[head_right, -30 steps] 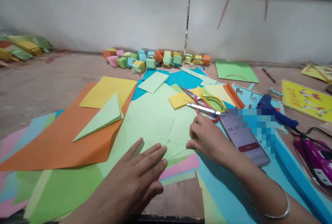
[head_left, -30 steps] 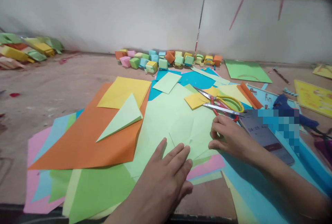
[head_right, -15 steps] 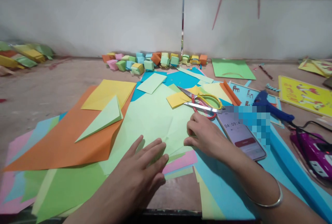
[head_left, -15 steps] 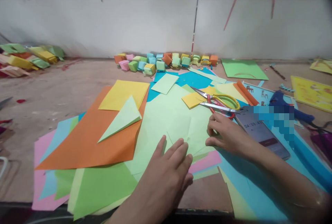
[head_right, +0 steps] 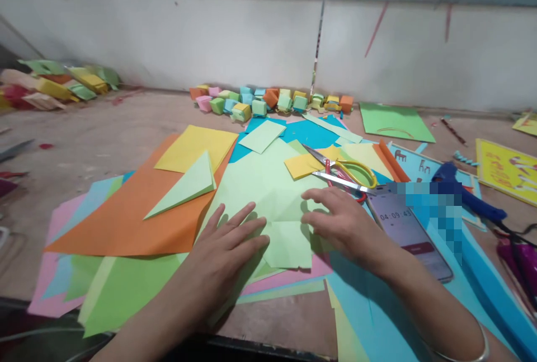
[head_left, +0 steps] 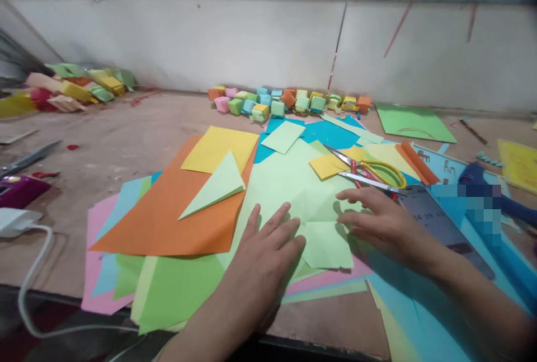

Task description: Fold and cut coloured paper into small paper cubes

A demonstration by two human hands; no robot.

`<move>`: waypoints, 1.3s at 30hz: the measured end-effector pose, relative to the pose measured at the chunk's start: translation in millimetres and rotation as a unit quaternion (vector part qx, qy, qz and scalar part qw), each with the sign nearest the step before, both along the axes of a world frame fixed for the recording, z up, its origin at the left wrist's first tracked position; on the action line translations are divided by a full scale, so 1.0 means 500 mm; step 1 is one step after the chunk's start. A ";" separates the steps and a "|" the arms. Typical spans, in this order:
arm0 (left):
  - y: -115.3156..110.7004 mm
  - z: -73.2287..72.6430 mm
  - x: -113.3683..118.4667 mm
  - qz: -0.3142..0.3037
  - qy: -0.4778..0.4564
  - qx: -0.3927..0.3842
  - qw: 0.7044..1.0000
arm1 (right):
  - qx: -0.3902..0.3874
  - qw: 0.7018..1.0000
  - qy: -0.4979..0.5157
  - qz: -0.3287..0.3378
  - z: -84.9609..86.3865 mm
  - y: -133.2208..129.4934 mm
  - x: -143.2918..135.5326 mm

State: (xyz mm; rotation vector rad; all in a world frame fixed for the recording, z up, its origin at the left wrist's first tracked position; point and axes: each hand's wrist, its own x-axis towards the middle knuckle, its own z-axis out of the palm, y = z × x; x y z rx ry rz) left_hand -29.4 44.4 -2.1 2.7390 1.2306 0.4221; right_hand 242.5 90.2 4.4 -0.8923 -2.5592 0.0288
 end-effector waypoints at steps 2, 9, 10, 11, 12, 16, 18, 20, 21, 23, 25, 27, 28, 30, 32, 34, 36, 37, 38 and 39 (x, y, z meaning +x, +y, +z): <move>-0.003 -0.002 -0.002 0.003 0.002 -0.007 1.000 | 0.009 0.999 0.009 0.032 0.008 -0.004 -0.006; -0.012 -0.012 0.003 0.006 -0.024 0.015 1.000 | 0.013 0.996 -0.021 0.084 0.013 -0.025 -0.028; -0.013 -0.012 0.003 0.008 -0.028 0.020 0.999 | 0.018 0.996 -0.010 0.088 0.012 -0.027 -0.031; -0.014 -0.011 0.002 0.009 -0.033 0.026 0.999 | 0.020 0.995 0.005 0.093 0.012 -0.028 -0.034; -0.016 -0.010 0.000 0.009 -0.039 0.031 0.999 | 0.021 0.995 0.017 0.097 0.011 -0.029 -0.036; -0.038 -0.010 -0.005 -0.005 -0.081 0.042 0.996 | 0.050 0.994 0.002 0.093 0.017 -0.035 -0.037; -0.051 -0.016 -0.006 -0.013 -0.094 0.040 0.995 | 0.078 0.992 -0.030 0.099 0.021 -0.040 -0.038; -0.059 -0.025 -0.006 -0.018 -0.097 0.043 0.994 | 0.091 0.988 -0.057 0.112 0.023 -0.044 -0.040; -0.060 -0.029 -0.005 -0.018 -0.097 0.043 0.994 | 0.092 0.987 -0.065 0.118 0.022 -0.045 -0.042; -0.059 -0.034 -0.004 -0.015 -0.094 0.040 0.995 | 0.086 0.986 -0.070 0.122 0.018 -0.045 -0.045; -0.056 -0.035 -0.003 -0.013 -0.088 0.035 0.995 | 0.074 0.987 -0.061 0.127 0.013 -0.043 -0.048; -0.055 -0.036 -0.001 -0.014 -0.080 0.040 0.996 | 0.058 0.989 -0.039 0.127 0.009 -0.038 -0.051; -0.055 -0.036 0.000 -0.013 -0.076 0.046 0.996 | 0.054 0.990 -0.027 0.125 0.008 -0.036 -0.052; -0.056 -0.038 0.002 -0.010 -0.068 0.056 0.996 | 0.051 0.992 -0.012 0.113 0.008 -0.032 -0.053; -0.057 -0.040 0.004 -0.004 -0.066 0.061 0.996 | 0.057 0.993 -0.013 0.103 0.009 -0.029 -0.050; -0.057 -0.041 0.004 -0.001 -0.071 0.061 0.996 | 0.065 0.993 -0.020 0.100 0.010 -0.029 -0.045; -0.056 -0.040 0.005 0.003 -0.077 0.059 0.995 | 0.077 0.991 -0.027 0.102 0.011 -0.031 -0.037; -0.056 -0.040 0.004 0.004 -0.080 0.057 0.995 | 0.084 0.990 -0.031 0.105 0.011 -0.032 -0.033; -0.055 -0.039 0.004 0.006 -0.084 0.055 0.995 | 0.092 0.990 -0.033 0.106 0.010 -0.033 -0.030; -0.055 -0.038 0.004 0.007 -0.087 0.051 0.995 | 0.097 0.989 -0.036 0.107 0.010 -0.035 -0.028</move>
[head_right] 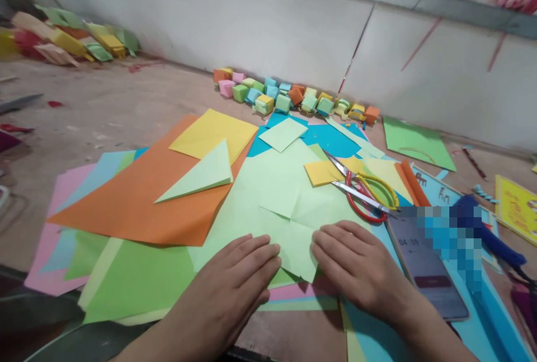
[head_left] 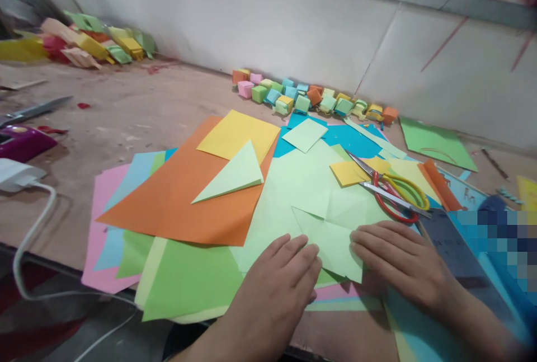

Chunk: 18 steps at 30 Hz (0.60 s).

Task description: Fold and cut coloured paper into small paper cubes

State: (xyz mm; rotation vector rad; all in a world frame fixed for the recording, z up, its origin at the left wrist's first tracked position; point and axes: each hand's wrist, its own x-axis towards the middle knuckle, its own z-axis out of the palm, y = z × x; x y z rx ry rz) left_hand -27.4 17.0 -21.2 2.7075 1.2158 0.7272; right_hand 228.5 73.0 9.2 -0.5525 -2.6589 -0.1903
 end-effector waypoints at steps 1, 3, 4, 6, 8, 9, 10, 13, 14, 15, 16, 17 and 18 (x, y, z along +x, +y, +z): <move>0.000 0.001 0.000 -0.001 -0.002 -0.005 1.000 | 0.002 1.000 -0.004 0.000 -0.001 -0.001 0.001; 0.001 0.002 -0.001 -0.003 -0.003 -0.016 1.000 | -0.009 1.000 -0.017 0.009 -0.004 0.000 -0.003; 0.001 0.001 -0.001 -0.005 -0.002 -0.020 1.000 | -0.022 0.999 -0.020 0.014 -0.007 0.001 -0.007; 0.001 0.000 -0.002 -0.008 -0.003 -0.020 1.000 | -0.058 0.998 0.003 0.013 -0.016 0.004 -0.017; 0.001 -0.003 -0.004 -0.008 -0.008 -0.017 1.000 | -0.118 0.991 0.060 -0.025 -0.025 0.007 -0.029; 0.001 -0.004 -0.004 -0.008 -0.014 -0.016 1.000 | -0.156 0.982 0.090 -0.052 -0.029 0.007 -0.035; 0.001 -0.006 -0.004 -0.007 -0.021 -0.017 1.000 | -0.193 0.971 0.116 -0.081 -0.032 0.008 -0.041; 0.000 -0.011 -0.004 -0.002 -0.042 -0.018 0.999 | -0.262 0.944 0.133 -0.149 -0.035 0.004 -0.057; -0.001 -0.012 -0.004 0.000 -0.047 -0.017 0.999 | -0.261 0.942 0.134 -0.165 -0.035 0.001 -0.062; -0.002 -0.013 -0.003 0.003 -0.051 -0.015 0.999 | -0.255 0.941 0.131 -0.181 -0.035 -0.002 -0.067; -0.003 -0.014 -0.002 0.007 -0.054 -0.015 0.998 | -0.244 0.942 0.128 -0.193 -0.036 -0.005 -0.071; -0.003 -0.014 -0.001 0.010 -0.056 -0.014 0.998 | -0.231 0.944 0.126 -0.202 -0.037 -0.009 -0.075; -0.004 -0.013 0.000 0.013 -0.058 -0.014 0.998 | -0.219 0.945 0.124 -0.209 -0.040 -0.012 -0.079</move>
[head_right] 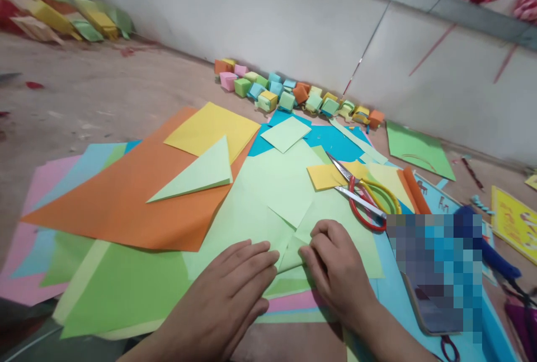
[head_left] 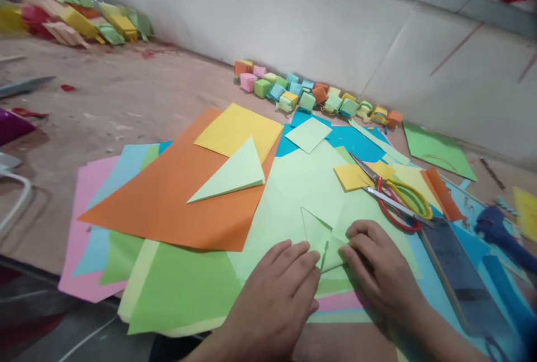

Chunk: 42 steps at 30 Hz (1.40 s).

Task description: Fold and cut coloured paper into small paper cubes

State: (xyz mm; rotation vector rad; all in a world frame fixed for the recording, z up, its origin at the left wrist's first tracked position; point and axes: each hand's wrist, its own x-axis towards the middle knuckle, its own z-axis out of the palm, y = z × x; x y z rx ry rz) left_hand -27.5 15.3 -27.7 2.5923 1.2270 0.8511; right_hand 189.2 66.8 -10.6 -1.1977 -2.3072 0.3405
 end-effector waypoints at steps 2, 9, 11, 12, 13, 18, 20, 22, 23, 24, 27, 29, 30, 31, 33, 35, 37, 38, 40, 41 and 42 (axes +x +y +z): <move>0.001 0.003 0.002 0.003 -0.001 0.002 1.000 | 0.012 1.000 -0.012 -0.011 -0.006 -0.006 -0.005; 0.011 0.002 0.006 0.019 -0.009 0.072 0.997 | 0.020 0.999 -0.034 -0.031 -0.011 -0.012 -0.009; 0.013 0.000 0.006 0.017 -0.004 0.079 0.997 | 0.014 0.999 -0.034 -0.031 -0.009 -0.011 -0.010; 0.014 0.000 0.007 0.016 0.000 0.078 0.997 | 0.012 0.999 -0.033 -0.031 -0.008 -0.011 -0.011; 0.015 0.000 0.007 0.016 0.003 0.079 0.997 | 0.010 0.999 -0.032 -0.031 -0.007 -0.010 -0.012; 0.016 0.000 0.008 0.014 0.017 0.092 0.996 | 0.006 0.999 -0.038 -0.035 -0.002 -0.007 -0.016; 0.016 -0.001 0.009 0.015 0.019 0.096 0.995 | 0.001 0.998 -0.045 -0.037 0.000 -0.006 -0.018; 0.015 -0.002 0.010 0.013 0.025 0.094 0.995 | -0.002 0.998 -0.048 -0.037 0.001 -0.006 -0.020; 0.015 -0.002 0.011 0.011 0.030 0.094 0.995 | -0.003 0.998 -0.048 -0.036 0.002 -0.006 -0.021; 0.014 -0.002 0.011 0.009 0.037 0.092 0.995 | -0.003 0.998 -0.049 -0.038 0.002 -0.006 -0.023; 0.014 0.001 0.013 0.005 0.055 0.100 0.993 | -0.006 0.998 -0.046 -0.043 0.004 -0.007 -0.026; 0.016 0.004 0.016 0.003 0.064 0.101 0.993 | -0.008 0.998 -0.044 -0.043 0.004 -0.006 -0.027; 0.018 0.006 0.018 0.002 0.067 0.098 0.993 | -0.007 0.998 -0.044 -0.041 0.003 -0.005 -0.027; 0.019 0.008 0.021 0.002 0.071 0.094 0.993 | -0.005 0.998 -0.043 -0.039 0.002 -0.005 -0.026; 0.023 0.014 0.026 0.001 0.081 0.079 0.994 | 0.001 0.998 -0.041 -0.043 -0.003 -0.005 -0.023; 0.026 0.019 0.030 -0.001 0.090 0.057 0.994 | 0.007 0.997 -0.034 -0.062 -0.008 -0.007 -0.019; 0.026 0.023 0.033 -0.001 0.094 0.038 0.995 | 0.008 0.996 -0.026 -0.087 -0.012 -0.010 -0.015; 0.026 0.024 0.033 -0.001 0.094 0.029 0.995 | 0.006 0.995 -0.025 -0.094 -0.013 -0.011 -0.014; 0.024 0.026 0.032 0.003 0.096 0.018 0.995 | -0.001 0.995 -0.029 -0.094 -0.013 -0.015 -0.010; 0.023 0.027 0.032 0.005 0.096 0.016 0.995 | -0.002 0.995 -0.035 -0.090 -0.011 -0.017 -0.007; 0.021 0.027 0.031 0.006 0.097 0.016 0.995 | -0.001 0.996 -0.041 -0.084 -0.009 -0.018 -0.005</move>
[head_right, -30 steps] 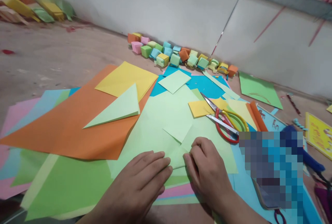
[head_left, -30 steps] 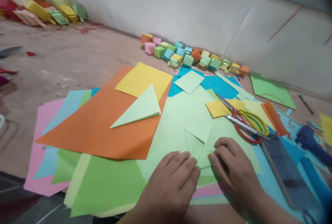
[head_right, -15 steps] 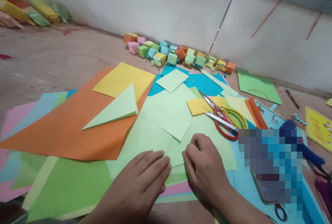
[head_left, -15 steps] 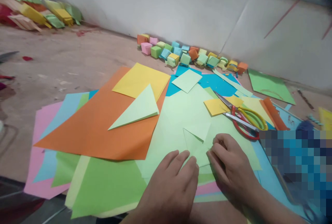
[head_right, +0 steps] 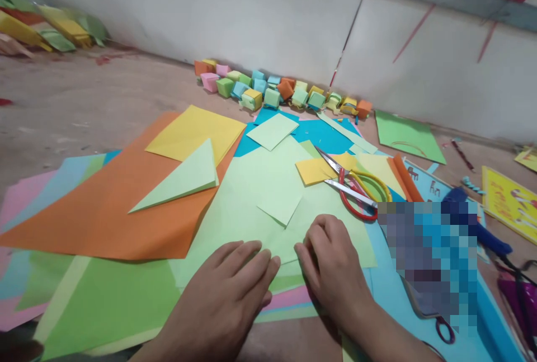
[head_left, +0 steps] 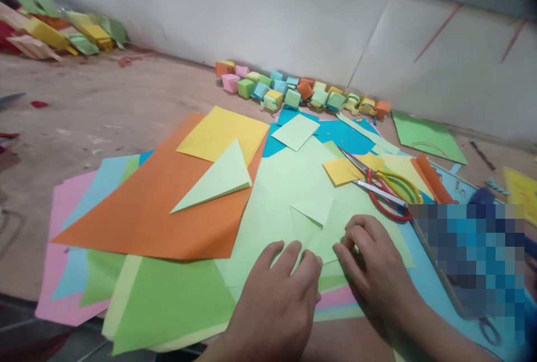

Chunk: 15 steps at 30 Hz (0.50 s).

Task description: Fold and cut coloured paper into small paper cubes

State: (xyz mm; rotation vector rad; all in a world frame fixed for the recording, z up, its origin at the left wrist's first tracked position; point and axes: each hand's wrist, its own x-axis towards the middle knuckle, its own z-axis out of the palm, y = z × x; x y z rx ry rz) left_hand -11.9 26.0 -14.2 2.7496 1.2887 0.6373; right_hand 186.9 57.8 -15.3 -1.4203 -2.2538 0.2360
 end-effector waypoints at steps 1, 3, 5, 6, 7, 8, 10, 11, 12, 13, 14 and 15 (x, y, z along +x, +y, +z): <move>-0.001 0.000 -0.001 0.001 0.001 0.002 1.000 | 0.004 1.000 -0.007 0.005 0.002 -0.001 0.003; -0.002 0.000 -0.002 -0.002 0.003 0.005 1.000 | 0.017 1.000 -0.019 0.010 0.008 0.000 0.012; -0.002 0.000 -0.002 -0.006 0.005 0.004 1.000 | 0.032 0.999 -0.030 0.008 0.013 0.003 0.023; -0.001 0.001 -0.002 -0.008 0.008 0.001 1.000 | 0.039 0.999 -0.036 0.005 0.015 0.004 0.028; 0.000 0.002 -0.002 -0.010 0.010 -0.004 1.000 | 0.045 0.998 -0.046 0.001 0.016 0.004 0.033; 0.002 0.004 -0.002 -0.011 0.013 -0.009 1.000 | 0.055 0.997 -0.063 -0.002 0.017 0.003 0.036; 0.004 0.007 -0.001 -0.012 0.017 -0.018 1.000 | 0.077 0.992 -0.102 0.010 0.018 -0.004 0.036; 0.005 0.009 0.000 -0.013 0.018 -0.020 1.000 | 0.089 0.988 -0.119 0.028 0.018 -0.009 0.033; 0.005 0.010 0.001 -0.013 0.019 -0.024 0.999 | 0.101 0.985 -0.130 0.052 0.018 -0.015 0.029; 0.005 0.012 0.002 -0.013 0.021 -0.026 0.999 | 0.113 0.981 -0.135 0.082 0.018 -0.022 0.023; 0.005 0.013 0.002 -0.012 0.023 -0.028 0.999 | 0.123 0.975 -0.143 0.113 0.019 -0.028 0.017; 0.004 0.015 0.003 -0.009 0.026 -0.029 0.999 | 0.133 0.968 -0.156 0.142 0.020 -0.034 0.012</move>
